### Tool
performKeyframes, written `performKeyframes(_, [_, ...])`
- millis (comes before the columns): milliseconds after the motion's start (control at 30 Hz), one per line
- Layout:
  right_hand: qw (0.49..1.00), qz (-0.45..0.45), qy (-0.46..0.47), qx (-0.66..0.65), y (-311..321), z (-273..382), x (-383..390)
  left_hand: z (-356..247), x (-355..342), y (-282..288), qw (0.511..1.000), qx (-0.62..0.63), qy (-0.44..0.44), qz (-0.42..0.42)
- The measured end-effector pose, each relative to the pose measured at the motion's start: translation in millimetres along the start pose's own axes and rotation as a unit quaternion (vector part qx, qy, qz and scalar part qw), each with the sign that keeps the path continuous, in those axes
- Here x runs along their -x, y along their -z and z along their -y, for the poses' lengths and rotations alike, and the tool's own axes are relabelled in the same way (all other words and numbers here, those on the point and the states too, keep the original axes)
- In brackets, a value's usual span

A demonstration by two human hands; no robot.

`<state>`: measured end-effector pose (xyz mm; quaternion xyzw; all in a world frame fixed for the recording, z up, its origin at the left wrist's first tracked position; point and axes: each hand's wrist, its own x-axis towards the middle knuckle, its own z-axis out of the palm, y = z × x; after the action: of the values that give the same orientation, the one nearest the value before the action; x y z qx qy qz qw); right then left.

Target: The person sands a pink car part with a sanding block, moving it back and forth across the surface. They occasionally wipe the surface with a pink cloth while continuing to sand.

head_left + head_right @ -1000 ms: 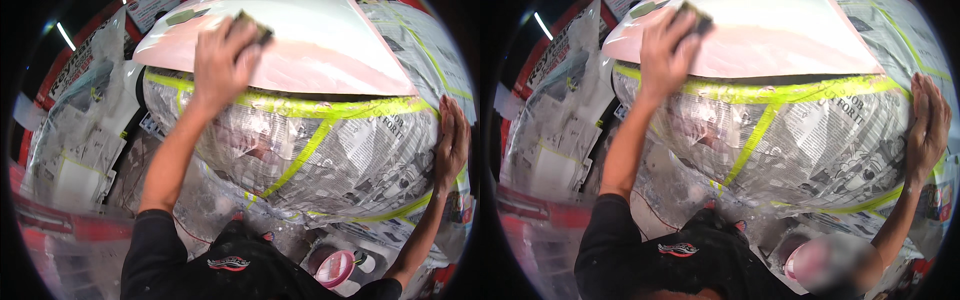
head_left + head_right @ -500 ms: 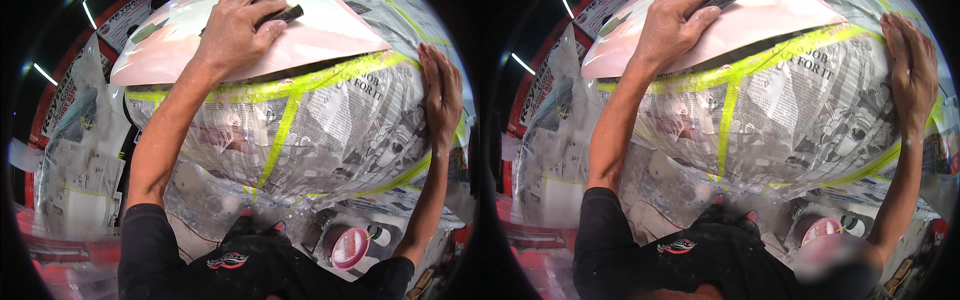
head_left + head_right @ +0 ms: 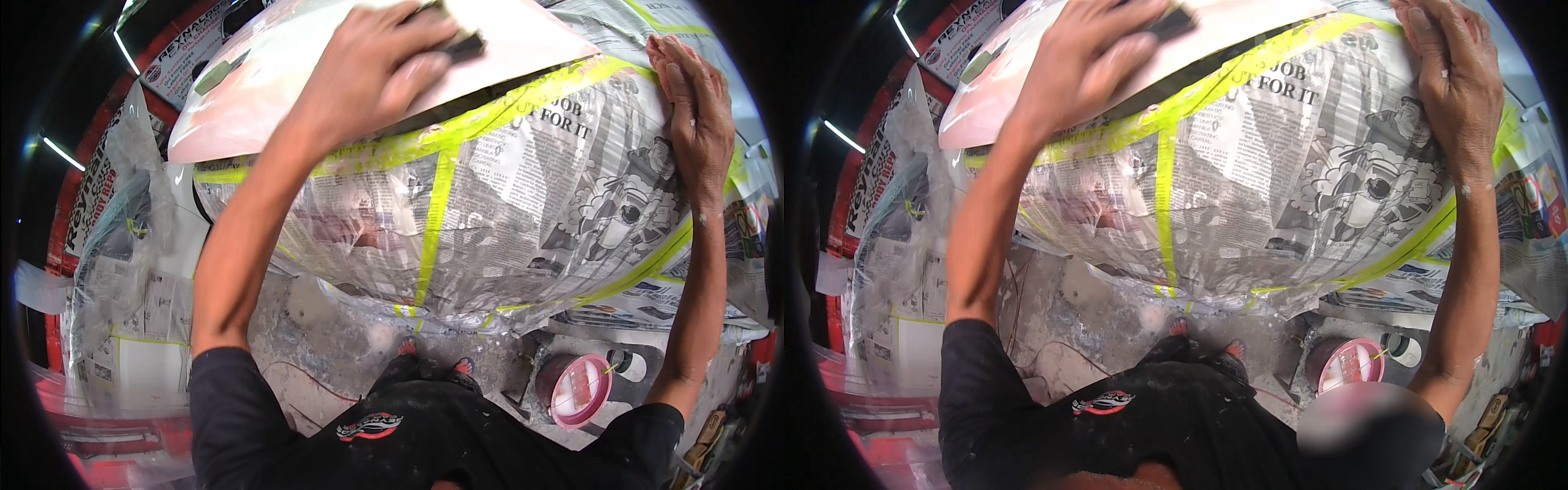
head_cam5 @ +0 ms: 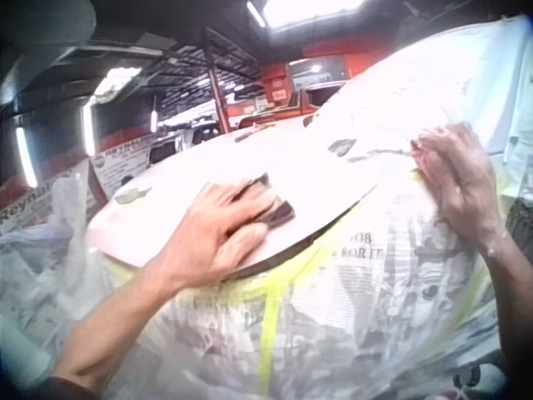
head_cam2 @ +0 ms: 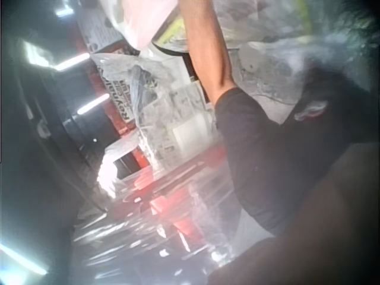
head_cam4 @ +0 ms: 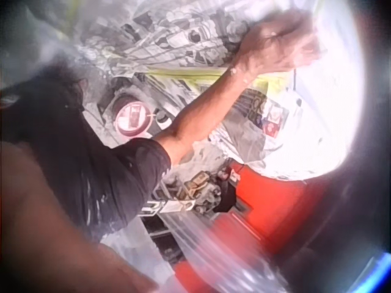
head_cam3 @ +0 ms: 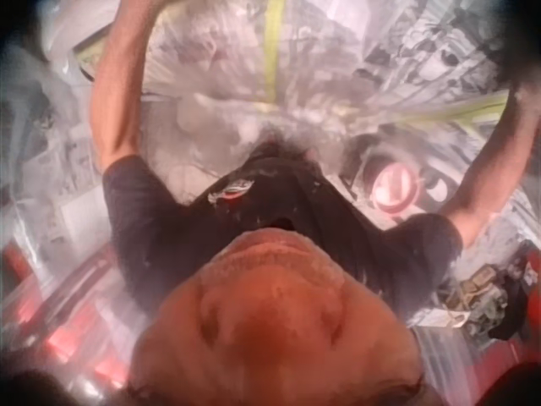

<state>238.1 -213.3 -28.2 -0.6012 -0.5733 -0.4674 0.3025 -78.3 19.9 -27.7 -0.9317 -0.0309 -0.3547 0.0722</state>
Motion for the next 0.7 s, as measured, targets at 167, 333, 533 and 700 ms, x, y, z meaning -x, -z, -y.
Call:
performKeyframes(167, [1.0, -0.003, -0.023, -0.007, 1, 2, -1, -9, 28, 10, 0.994, -0.074, -0.069, -0.033])
performKeyframes(333, [0.999, -0.033, -0.003, -0.024, -7, -1, -1, 16, -42, -7, 0.997, 0.039, 0.041, 0.053])
performKeyframes(533, [0.999, 0.001, -0.049, 0.011, 4, 5, 0, -7, -12, 2, 0.997, -0.006, -0.079, 0.024])
performKeyframes(700, [0.999, -0.024, -0.012, -0.019, -4, 15, -5, 12, -68, -13, 0.982, 0.118, 0.076, 0.127])
